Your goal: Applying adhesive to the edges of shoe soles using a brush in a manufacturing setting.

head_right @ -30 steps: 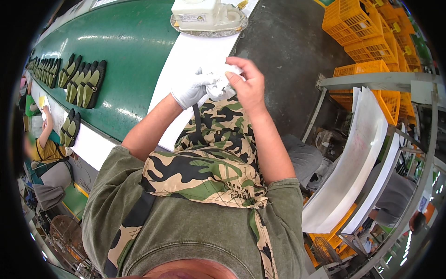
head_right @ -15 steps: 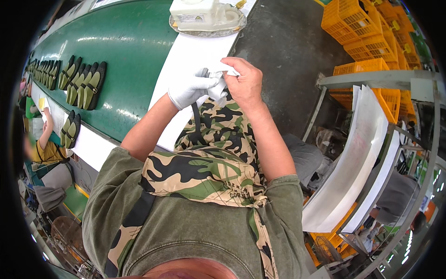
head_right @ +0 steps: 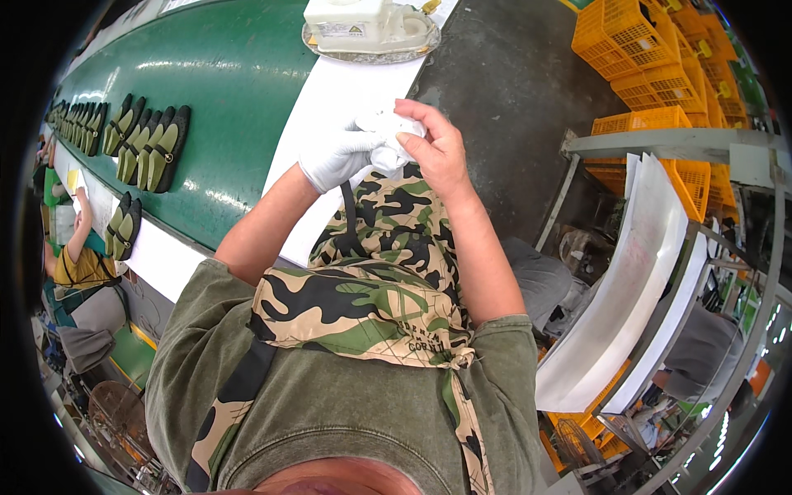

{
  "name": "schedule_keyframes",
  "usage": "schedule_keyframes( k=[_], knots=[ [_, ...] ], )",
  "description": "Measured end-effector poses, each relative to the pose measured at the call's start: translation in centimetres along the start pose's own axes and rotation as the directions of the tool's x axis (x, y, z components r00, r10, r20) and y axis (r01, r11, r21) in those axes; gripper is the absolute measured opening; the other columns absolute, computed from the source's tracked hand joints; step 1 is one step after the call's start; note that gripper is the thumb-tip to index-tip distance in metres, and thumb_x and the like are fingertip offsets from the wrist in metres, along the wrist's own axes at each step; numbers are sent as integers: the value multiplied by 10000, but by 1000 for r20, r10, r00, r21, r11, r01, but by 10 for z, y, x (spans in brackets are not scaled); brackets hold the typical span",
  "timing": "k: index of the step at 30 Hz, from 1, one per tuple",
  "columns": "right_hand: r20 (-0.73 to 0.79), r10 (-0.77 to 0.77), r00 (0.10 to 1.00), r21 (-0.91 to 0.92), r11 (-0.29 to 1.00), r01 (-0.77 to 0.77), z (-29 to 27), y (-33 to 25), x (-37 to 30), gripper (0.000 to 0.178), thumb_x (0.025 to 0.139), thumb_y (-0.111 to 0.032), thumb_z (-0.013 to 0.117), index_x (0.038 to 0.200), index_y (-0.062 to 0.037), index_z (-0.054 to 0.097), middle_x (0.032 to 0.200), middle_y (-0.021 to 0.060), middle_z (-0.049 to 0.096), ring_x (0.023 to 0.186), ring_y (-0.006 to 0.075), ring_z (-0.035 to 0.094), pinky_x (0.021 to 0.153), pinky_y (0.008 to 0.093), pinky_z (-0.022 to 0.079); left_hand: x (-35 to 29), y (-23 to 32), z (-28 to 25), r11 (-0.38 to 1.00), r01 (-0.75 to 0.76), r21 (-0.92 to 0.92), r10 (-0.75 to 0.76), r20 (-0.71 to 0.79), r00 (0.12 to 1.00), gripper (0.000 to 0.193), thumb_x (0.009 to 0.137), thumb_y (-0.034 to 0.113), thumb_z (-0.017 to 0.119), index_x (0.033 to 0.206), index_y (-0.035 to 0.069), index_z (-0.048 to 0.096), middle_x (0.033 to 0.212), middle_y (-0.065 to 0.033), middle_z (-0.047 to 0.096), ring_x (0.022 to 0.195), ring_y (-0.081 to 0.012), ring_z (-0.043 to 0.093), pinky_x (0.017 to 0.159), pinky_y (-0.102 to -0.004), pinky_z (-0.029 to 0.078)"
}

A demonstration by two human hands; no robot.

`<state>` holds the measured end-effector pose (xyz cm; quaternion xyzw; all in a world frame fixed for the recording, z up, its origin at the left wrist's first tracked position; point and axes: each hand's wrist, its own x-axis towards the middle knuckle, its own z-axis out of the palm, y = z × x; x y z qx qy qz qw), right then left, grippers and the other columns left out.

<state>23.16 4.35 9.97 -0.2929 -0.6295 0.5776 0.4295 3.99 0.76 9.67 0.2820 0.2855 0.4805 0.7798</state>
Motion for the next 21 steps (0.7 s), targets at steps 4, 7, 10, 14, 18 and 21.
schedule_keyframes(
  k=[4, 7, 10, 14, 18, 21],
  knots=[
    [-60, 132, 989, 56, 990, -129, 2, -7, 2, 286, 873, -86, 677, 1134, 31, 683, 1263, 142, 648, 1146, 224, 615, 983, 340, 466, 2, -2, -1, 999, 8, 37, -7, -33, 999, 432, 917, 132, 661, 1309, -1, 536, 1167, -103, 659, 1026, -190, 674, 871, -329, 574],
    [-62, 69, 996, -129, 989, -77, 3, -8, 3, 262, 857, -61, 680, 1109, 10, 694, 1204, 118, 681, 1093, 222, 643, 953, 328, 488, 1, -1, -2, 999, 34, 22, -33, -34, 999, 414, 916, 127, 654, 1292, -5, 542, 1148, -99, 662, 1011, -195, 678, 853, -323, 574],
    [-96, -153, 983, -436, 895, 97, 8, -10, 3, 266, 801, -24, 667, 1064, -16, 709, 1158, 130, 697, 1044, 263, 666, 944, 349, 499, -1, -5, -9, 998, 69, 7, -69, -31, 997, 407, 927, 141, 648, 1290, -9, 541, 1132, -95, 661, 998, -196, 678, 831, -326, 573],
    [73, -346, 935, -707, 643, 294, 7, -8, -1, 313, 721, 2, 650, 1026, -20, 718, 1146, 171, 685, 1026, 347, 658, 947, 399, 502, -4, 4, 0, 992, 53, -111, -46, 64, 997, 408, 941, 143, 630, 1300, -21, 525, 1164, -99, 642, 1026, -186, 658, 849, -325, 559],
    [38, -263, 964, -525, 816, 243, 7, -7, -5, 274, 770, -17, 663, 1038, -11, 721, 1154, 165, 683, 1067, 313, 655, 955, 381, 496, 3, 6, -7, 990, 37, -134, -42, -33, 999, 478, 914, 95, 640, 1346, -40, 490, 1219, -125, 623, 1097, -195, 636, 939, -333, 531],
    [-92, -124, 988, -203, 974, 104, 5, -6, 3, 261, 822, -75, 685, 1069, 4, 716, 1191, 167, 671, 1097, 282, 646, 959, 362, 489, 2, 7, -3, 989, 16, -147, -18, -8, 1000, 573, 882, 51, 657, 1399, -54, 436, 1265, -160, 600, 1122, -218, 631, 989, -342, 513]
  ],
)
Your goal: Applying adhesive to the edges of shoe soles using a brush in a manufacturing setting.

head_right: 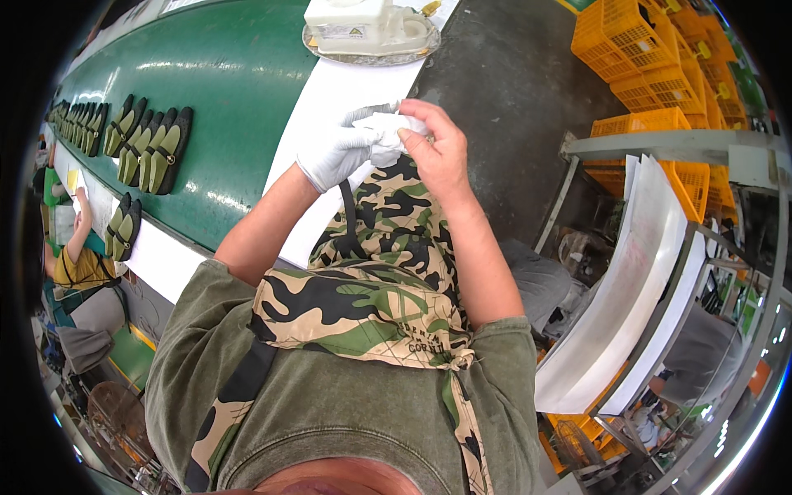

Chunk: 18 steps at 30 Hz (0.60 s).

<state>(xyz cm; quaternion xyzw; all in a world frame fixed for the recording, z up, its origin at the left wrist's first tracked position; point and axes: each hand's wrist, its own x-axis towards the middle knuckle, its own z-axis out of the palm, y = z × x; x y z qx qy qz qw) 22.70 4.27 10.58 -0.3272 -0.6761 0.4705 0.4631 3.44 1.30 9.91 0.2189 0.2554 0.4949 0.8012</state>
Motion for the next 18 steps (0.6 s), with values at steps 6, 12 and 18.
schedule_keyframes(
  k=[6, 12, 18],
  knots=[
    [97, 234, 967, -140, 965, -220, -2, -11, 12, 307, 790, -144, 752, 1054, 12, 721, 1217, 190, 657, 1110, 269, 648, 930, 335, 498, 4, 0, -4, 975, -100, 198, 110, -38, 993, 677, 824, -35, 645, 1440, -66, 365, 1324, -199, 554, 1150, -253, 624, 1003, -373, 519],
    [-76, 82, 994, -357, 928, -104, 10, -9, 10, 215, 742, -131, 756, 916, -11, 718, 1140, 159, 685, 1010, 296, 664, 889, 370, 498, 0, 10, -6, 996, 8, 86, -10, 30, 1000, 593, 847, -4, 613, 1401, -58, 406, 1253, -170, 593, 1090, -243, 650, 965, -379, 544],
    [33, -236, 971, -564, 797, 213, 12, -2, 6, 245, 749, -111, 749, 975, -36, 690, 1121, 159, 686, 948, 312, 664, 875, 375, 487, 7, 10, -5, 1000, -13, -11, 13, -67, 998, 523, 911, 97, 644, 1371, -41, 439, 1220, -159, 612, 1074, -255, 655, 924, -390, 565]
  ],
)
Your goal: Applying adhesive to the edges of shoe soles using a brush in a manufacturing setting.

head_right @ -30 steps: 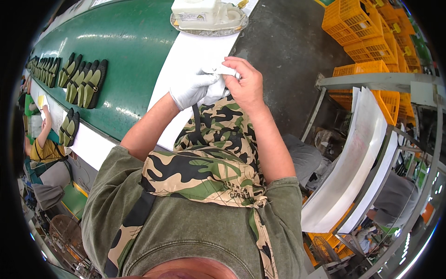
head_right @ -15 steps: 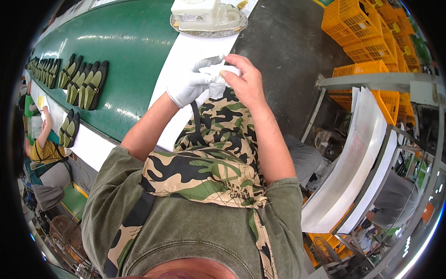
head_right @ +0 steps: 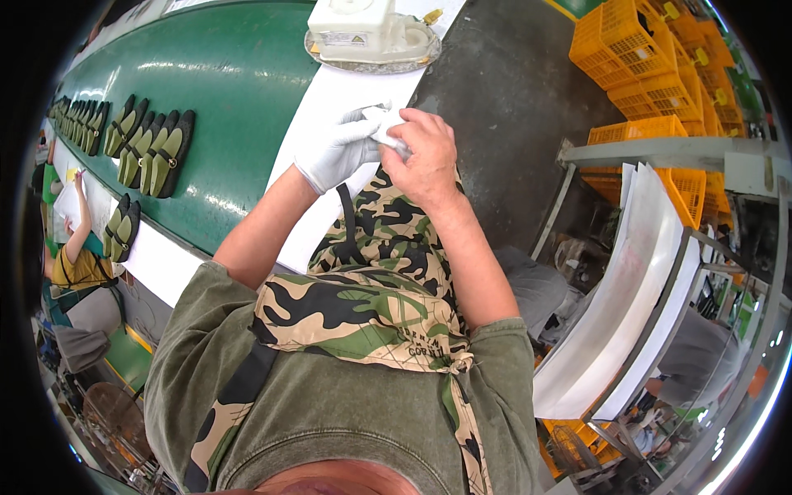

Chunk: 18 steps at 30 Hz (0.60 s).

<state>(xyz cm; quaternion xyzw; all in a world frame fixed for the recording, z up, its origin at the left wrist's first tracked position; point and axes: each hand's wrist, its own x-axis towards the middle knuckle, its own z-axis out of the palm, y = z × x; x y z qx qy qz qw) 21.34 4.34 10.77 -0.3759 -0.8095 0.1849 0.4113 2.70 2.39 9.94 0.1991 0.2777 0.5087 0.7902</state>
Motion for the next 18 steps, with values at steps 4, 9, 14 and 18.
schedule_keyframes(
  k=[4, 9, 14, 18],
  knots=[
    [-1, 364, 932, 511, 801, -312, 9, 2, 6, 249, 797, -130, 752, 1006, -12, 686, 1108, 141, 690, 942, 274, 671, 840, 371, 514, 3, -1, 4, 991, -79, 104, 88, -82, 993, 548, 913, 108, 669, 1386, -35, 431, 1245, -170, 600, 1089, -266, 647, 923, -402, 564],
    [132, 412, 902, 277, 858, -432, 6, 0, 19, 297, 767, -134, 778, 1012, 12, 693, 989, 137, 678, 868, 236, 678, 780, 333, 530, 11, -6, -9, 928, -152, 340, 211, -143, 967, 650, 884, 81, 691, 1440, -47, 380, 1272, -184, 570, 1118, -247, 622, 911, -385, 565],
    [130, 437, 890, 194, 869, -455, 26, 8, 41, 261, 733, -112, 802, 912, 35, 684, 929, 81, 681, 761, 127, 612, 707, 282, 503, 23, 3, -24, 866, -201, 457, 309, -173, 935, 677, 873, 94, 693, 1453, -37, 370, 1257, -168, 580, 1107, -232, 621, 855, -355, 576],
    [104, 494, 863, 171, 846, -505, 47, 30, 70, 240, 725, -128, 793, 836, 23, 643, 742, 60, 666, 676, 134, 605, 659, 303, 507, 34, 18, -48, 870, -185, 458, 322, -240, 916, 686, 889, 116, 694, 1472, -6, 354, 1262, -163, 583, 1102, -222, 615, 880, -337, 550]
  ],
)
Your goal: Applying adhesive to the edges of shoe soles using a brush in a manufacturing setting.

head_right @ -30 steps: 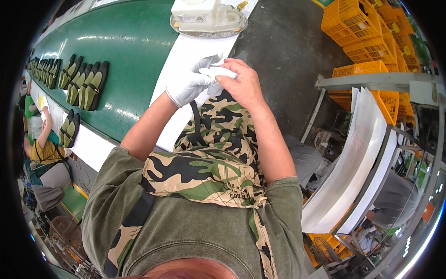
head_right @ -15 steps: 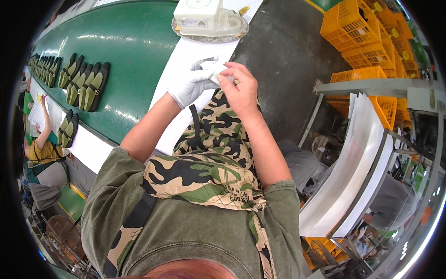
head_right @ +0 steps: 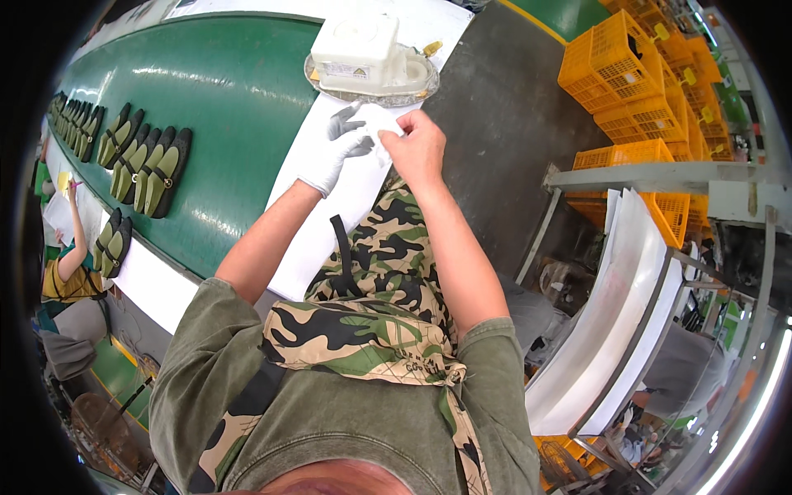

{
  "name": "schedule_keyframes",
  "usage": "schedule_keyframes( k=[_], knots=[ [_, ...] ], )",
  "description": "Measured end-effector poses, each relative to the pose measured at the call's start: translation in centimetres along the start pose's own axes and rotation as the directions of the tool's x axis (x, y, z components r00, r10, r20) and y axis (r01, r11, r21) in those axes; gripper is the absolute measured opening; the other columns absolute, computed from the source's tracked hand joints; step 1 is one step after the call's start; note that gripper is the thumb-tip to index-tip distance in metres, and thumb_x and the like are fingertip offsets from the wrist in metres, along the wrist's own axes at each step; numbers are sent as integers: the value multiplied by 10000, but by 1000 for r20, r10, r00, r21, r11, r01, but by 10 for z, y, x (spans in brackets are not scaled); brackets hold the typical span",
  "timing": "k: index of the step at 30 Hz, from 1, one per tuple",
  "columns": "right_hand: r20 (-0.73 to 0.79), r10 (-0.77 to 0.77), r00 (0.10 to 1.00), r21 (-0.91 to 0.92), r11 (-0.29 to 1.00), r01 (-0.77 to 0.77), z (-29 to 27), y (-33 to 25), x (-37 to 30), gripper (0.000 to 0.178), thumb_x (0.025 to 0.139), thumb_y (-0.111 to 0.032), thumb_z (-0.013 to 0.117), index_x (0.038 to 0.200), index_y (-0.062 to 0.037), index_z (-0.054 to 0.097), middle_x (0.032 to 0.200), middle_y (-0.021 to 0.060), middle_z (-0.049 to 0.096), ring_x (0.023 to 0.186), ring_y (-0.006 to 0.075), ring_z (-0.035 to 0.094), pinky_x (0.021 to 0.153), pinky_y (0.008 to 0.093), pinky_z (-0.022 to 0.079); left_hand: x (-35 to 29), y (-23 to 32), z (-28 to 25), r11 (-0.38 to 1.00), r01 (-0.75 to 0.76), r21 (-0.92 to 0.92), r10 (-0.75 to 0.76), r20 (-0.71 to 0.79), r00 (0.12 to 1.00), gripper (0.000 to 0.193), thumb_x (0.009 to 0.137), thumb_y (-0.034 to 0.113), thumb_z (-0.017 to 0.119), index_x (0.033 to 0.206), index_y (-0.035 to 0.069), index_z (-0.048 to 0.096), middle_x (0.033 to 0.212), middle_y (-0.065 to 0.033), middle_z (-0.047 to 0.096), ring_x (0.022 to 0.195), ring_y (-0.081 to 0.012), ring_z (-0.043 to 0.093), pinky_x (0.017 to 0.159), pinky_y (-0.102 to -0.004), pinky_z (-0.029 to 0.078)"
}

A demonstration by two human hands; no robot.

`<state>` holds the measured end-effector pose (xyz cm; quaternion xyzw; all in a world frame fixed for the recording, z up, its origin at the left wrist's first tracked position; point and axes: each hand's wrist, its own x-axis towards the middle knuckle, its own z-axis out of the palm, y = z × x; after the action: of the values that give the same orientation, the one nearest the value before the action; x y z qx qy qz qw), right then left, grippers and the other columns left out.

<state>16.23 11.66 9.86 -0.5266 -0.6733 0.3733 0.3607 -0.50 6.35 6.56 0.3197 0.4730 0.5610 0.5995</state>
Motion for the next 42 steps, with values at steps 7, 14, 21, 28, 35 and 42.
schedule_keyframes(
  k=[7, 14, 21, 28, 35, 42],
  knots=[
    [-305, -22, 952, -268, 961, -64, 27, 19, 91, 246, 719, -162, 694, 915, -47, 599, 776, 146, 681, 749, 348, 678, 721, 455, 525, 18, -94, -126, 829, -182, 529, 284, -118, 952, 646, 896, 39, 655, 1475, 19, 369, 1369, -164, 540, 1219, -248, 566, 999, -339, 480],
    [-312, -94, 946, -388, 921, -37, 52, 42, 136, 225, 722, -179, 713, 915, -101, 629, 808, 134, 691, 762, 358, 677, 709, 452, 530, 14, -69, -111, 388, -277, 879, 447, 83, 891, 527, 787, 75, 738, 1287, 31, 578, 1199, -193, 658, 1103, -366, 629, 983, -415, 489],
    [-142, -219, 965, -549, 829, 107, 73, 59, 136, 185, 737, -160, 714, 917, -121, 706, 850, 136, 712, 801, 354, 692, 723, 467, 546, 13, -66, -114, 306, -300, 904, 457, 138, 879, 519, 792, 93, 736, 1287, 49, 587, 1208, -173, 658, 1102, -347, 629, 977, -413, 489],
    [-124, -29, 992, -522, 852, -40, 72, 58, 130, 218, 771, -178, 707, 982, -129, 729, 889, 144, 729, 827, 350, 702, 756, 463, 545, 14, -63, -111, 285, -290, 914, 434, 147, 889, 515, 784, 84, 733, 1278, 51, 591, 1210, -167, 657, 1095, -340, 628, 974, -411, 489],
    [-117, -387, 915, -571, 779, 257, 66, 55, 137, 124, 770, -92, 695, 892, -74, 710, 863, 133, 682, 813, 352, 676, 726, 486, 524, 14, -64, -110, 302, -283, 910, 432, 134, 892, 499, 782, 72, 727, 1263, 54, 596, 1195, -161, 662, 1078, -341, 632, 961, -411, 494],
    [-2, -322, 947, -613, 749, 254, 66, 56, 137, 133, 779, -72, 668, 888, -72, 743, 867, 148, 682, 825, 340, 685, 745, 472, 531, 12, -62, -109, 298, -302, 906, 444, 148, 884, 502, 777, 63, 728, 1262, 64, 598, 1192, -159, 663, 1069, -341, 634, 949, -409, 498]
  ],
)
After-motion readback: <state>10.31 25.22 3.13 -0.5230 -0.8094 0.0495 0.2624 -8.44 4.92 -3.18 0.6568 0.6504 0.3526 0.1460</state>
